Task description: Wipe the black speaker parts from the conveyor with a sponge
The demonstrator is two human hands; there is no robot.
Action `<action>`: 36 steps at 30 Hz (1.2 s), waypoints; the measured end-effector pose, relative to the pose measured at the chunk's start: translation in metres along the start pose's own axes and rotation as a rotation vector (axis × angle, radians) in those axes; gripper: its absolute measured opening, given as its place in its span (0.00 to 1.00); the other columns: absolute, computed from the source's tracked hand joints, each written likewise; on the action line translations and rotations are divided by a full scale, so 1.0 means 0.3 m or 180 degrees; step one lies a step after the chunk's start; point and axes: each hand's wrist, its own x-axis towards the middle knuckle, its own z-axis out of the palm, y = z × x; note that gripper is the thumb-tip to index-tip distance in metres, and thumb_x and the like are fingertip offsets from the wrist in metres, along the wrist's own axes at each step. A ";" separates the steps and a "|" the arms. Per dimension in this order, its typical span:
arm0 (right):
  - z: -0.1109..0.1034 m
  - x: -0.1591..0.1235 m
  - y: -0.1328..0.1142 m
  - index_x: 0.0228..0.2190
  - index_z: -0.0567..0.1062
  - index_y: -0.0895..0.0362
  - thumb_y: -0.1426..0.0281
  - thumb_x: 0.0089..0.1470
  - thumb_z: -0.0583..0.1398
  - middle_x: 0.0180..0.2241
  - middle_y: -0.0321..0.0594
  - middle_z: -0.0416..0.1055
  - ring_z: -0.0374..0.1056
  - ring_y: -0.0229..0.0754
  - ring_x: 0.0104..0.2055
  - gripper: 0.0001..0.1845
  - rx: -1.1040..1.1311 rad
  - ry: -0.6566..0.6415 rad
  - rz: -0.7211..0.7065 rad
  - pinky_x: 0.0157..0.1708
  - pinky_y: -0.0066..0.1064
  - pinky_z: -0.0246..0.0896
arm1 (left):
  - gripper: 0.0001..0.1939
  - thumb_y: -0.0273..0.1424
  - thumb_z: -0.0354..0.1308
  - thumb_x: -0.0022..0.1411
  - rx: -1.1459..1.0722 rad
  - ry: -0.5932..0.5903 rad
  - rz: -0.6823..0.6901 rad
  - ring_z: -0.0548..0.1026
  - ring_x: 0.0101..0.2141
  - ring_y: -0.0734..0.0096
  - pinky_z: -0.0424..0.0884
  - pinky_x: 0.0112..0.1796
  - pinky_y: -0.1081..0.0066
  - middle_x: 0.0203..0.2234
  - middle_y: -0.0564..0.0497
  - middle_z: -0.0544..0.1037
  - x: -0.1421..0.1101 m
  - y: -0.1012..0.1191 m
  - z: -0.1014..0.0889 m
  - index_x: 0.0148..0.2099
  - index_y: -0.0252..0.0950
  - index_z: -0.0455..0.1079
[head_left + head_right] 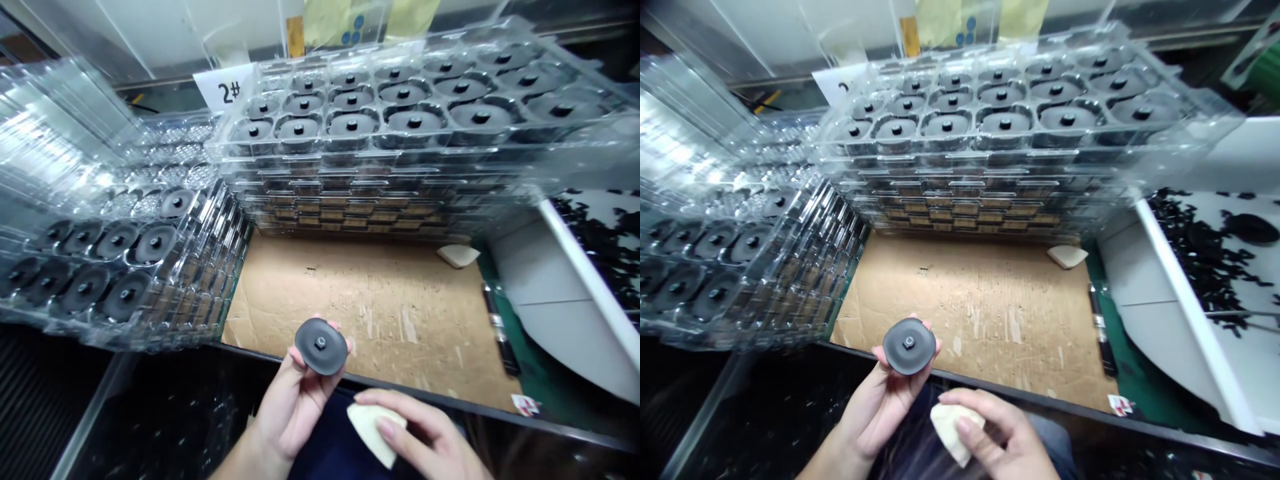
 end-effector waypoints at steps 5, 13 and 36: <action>-0.019 0.027 -0.096 0.36 0.78 0.48 0.60 0.52 0.59 0.39 0.36 0.76 0.72 0.42 0.42 0.12 -0.0472 0.0880 -0.0277 0.37 0.24 0.68 | 0.18 0.35 0.68 0.43 0.0303 0.0106 0.0145 0.76 0.43 0.59 0.72 0.44 0.68 0.40 0.50 0.80 -0.021 -0.023 0.008 0.41 0.42 0.76; 0.080 0.045 -0.249 0.42 0.71 0.57 0.78 0.54 0.51 0.34 0.39 0.75 0.69 0.39 0.32 0.15 -0.1668 0.0267 -0.2498 0.34 0.33 0.65 | 0.23 0.34 0.70 0.41 0.0975 0.0373 0.0378 0.76 0.42 0.66 0.70 0.43 0.73 0.41 0.49 0.80 -0.048 -0.051 0.004 0.44 0.41 0.75; -0.071 0.100 -0.242 0.42 0.72 0.54 0.70 0.62 0.48 0.27 0.36 0.71 0.64 0.36 0.28 0.15 -0.2001 0.0139 -0.2601 0.29 0.30 0.58 | 0.14 0.24 0.66 0.47 0.1009 -0.0602 -0.0471 0.78 0.34 0.68 0.71 0.37 0.74 0.33 0.51 0.81 -0.107 -0.025 0.043 0.40 0.38 0.76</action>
